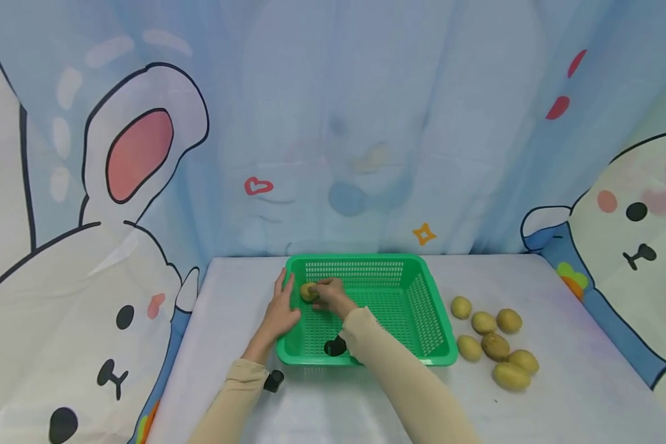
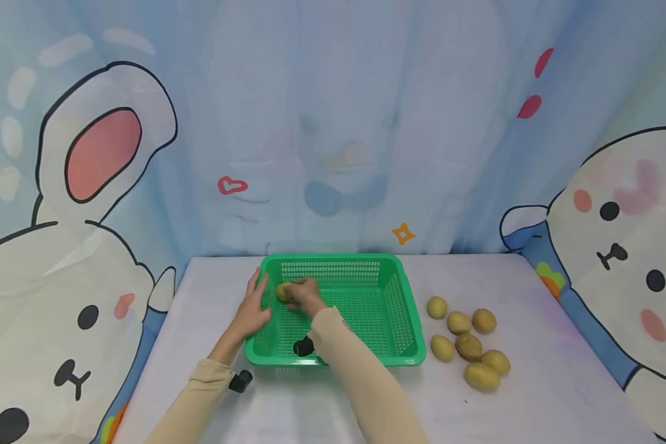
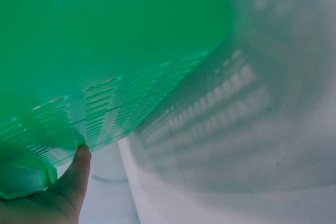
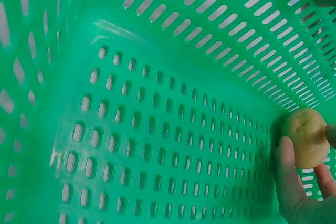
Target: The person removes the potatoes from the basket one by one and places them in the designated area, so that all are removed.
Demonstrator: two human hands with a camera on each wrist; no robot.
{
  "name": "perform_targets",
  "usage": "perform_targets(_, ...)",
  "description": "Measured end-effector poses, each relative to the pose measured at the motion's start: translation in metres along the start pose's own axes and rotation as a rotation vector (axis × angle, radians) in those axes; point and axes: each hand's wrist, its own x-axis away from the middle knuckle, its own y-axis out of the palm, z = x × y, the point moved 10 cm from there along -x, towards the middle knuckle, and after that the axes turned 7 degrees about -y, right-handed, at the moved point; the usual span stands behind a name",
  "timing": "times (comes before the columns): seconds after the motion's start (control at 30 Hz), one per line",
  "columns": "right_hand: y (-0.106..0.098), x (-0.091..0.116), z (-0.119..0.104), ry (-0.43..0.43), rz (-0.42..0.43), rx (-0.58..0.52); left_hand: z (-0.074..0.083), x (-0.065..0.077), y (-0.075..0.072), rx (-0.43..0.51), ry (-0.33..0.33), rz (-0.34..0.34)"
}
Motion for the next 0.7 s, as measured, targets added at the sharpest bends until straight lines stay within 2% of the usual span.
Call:
perform_targets(0.1, -0.0056, -0.0005, 0.0028, -0.003, 0.056, -0.023, 0.0002, -0.0007, 0.0021, -0.001, -0.004, -0.002)
perform_targets(0.2, -0.0073, -0.0018, 0.0047, -0.009, 0.075, -0.06, 0.0006, -0.001, 0.002, 0.003, -0.009, -0.003)
perform_targets(0.57, -0.0096, -0.0052, 0.0084, 0.016, 0.068, -0.058, 0.0004, -0.0005, 0.0016, -0.01, 0.004, 0.001)
perform_targets(0.7, -0.0108, -0.0063, 0.0037, -0.009, 0.046, -0.062, 0.0002, -0.0003, -0.0001, -0.015, 0.003, 0.002)
